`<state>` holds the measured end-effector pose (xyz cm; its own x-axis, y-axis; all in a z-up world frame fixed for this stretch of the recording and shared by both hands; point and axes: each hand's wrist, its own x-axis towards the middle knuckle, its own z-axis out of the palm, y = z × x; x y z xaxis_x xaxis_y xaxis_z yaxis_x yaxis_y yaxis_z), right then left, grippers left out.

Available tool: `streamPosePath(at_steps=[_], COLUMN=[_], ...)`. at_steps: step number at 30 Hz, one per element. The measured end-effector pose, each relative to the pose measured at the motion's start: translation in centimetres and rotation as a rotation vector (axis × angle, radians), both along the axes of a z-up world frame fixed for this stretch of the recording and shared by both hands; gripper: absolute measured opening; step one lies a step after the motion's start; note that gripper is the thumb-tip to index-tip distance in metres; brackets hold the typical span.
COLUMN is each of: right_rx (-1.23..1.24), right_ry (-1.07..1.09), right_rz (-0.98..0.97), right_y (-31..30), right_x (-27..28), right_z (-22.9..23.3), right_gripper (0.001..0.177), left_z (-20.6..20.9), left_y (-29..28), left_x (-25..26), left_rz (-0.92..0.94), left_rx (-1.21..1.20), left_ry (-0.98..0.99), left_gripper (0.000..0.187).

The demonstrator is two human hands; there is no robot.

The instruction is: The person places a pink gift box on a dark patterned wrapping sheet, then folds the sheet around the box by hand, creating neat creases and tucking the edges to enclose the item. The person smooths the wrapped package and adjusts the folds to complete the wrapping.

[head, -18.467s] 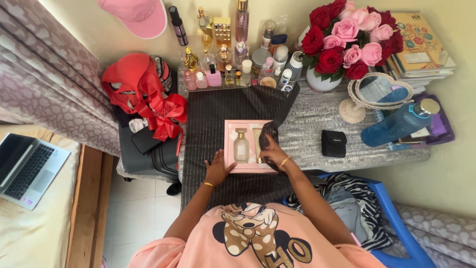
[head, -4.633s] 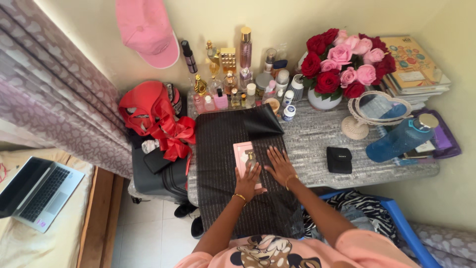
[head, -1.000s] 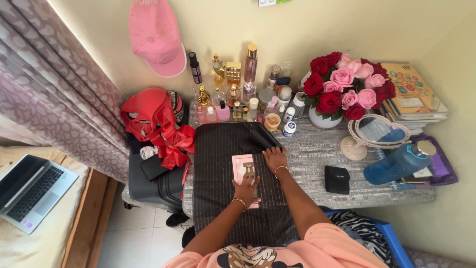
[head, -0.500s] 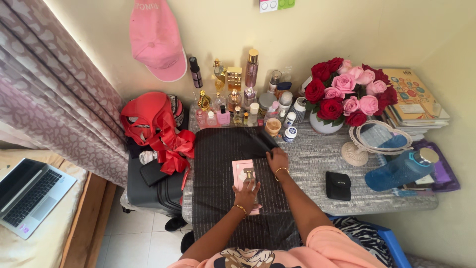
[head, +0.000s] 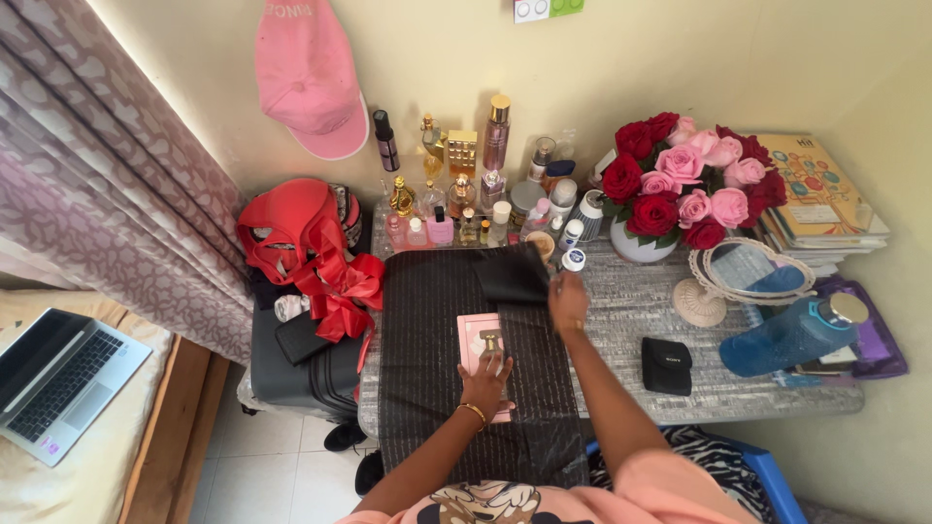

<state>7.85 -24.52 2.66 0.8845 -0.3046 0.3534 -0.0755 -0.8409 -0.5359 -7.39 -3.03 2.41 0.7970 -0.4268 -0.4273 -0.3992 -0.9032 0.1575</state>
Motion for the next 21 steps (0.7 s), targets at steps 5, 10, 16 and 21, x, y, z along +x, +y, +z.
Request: streamPosePath(at_steps=[5, 10, 16, 21], right_rx=[-0.305, -0.381, -0.436, -0.454], right_ry=[-0.124, 0.197, 0.292, 0.37], right_rz=[0.454, 0.488, 0.45, 0.424], right_y=[2.2, 4.2, 5.6, 5.9], right_x=[-12.1, -16.6, -15.2, -15.0], right_z=[-3.4, -4.7, -4.2, -3.1], right_gripper=[0.036, 0.056, 0.062, 0.067], left_z=[-0.2, -0.4, -1.2, -1.9], left_y=[-0.2, 0.3, 1.2, 9.2], left_x=[0.2, -0.2, -0.2, -2.3], left_rz=[0.014, 0.017, 0.028, 0.638], left_rx=[-0.02, -0.048, -0.153, -0.651], left_ry=[-0.012, -0.055, -0.121, -0.542], left_gripper=[0.105, 0.103, 0.096, 0.055])
